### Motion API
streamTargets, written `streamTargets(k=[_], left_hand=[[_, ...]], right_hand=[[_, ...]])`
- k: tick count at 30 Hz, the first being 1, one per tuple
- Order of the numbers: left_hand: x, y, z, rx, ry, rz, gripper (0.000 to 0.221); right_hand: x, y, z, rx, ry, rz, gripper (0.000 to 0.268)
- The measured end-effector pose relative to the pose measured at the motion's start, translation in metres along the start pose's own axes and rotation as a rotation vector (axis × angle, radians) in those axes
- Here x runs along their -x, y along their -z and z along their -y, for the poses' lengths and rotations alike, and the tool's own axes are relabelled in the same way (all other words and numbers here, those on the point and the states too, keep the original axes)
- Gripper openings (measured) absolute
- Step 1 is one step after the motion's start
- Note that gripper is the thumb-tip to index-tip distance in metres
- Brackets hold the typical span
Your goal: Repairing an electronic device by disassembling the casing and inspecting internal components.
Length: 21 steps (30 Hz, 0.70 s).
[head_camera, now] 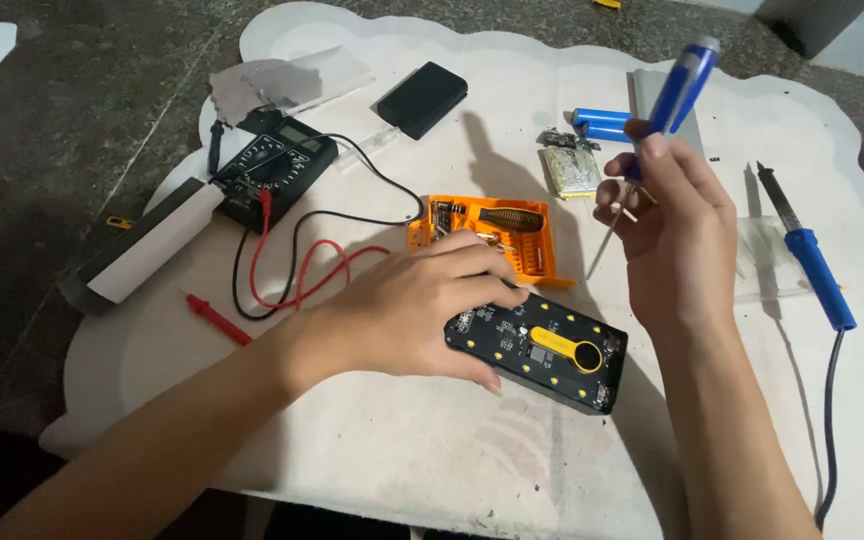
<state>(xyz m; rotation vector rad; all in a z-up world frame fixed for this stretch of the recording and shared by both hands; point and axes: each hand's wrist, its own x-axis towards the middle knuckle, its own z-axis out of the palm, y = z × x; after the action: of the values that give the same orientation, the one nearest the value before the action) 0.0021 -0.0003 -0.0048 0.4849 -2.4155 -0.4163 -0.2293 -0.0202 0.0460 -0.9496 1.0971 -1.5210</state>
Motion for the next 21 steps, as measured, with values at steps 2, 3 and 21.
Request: streamTargets(k=[2, 3, 21], left_hand=[[0.000, -0.001, 0.000, 0.006, 0.025, 0.017, 0.067], [0.000, -0.001, 0.001, -0.006, 0.052, 0.042, 0.071], [-0.005, -0.015, -0.010, -0.044, 0.013, 0.074, 0.068]], right_hand=[[0.001, -0.001, -0.001, 0.063, 0.048, -0.022, 0.021], [0.000, 0.001, -0.004, 0.222, 0.093, -0.035, 0.017], [-0.011, 0.014, -0.021, 1.177, 0.023, 0.026, 0.029]])
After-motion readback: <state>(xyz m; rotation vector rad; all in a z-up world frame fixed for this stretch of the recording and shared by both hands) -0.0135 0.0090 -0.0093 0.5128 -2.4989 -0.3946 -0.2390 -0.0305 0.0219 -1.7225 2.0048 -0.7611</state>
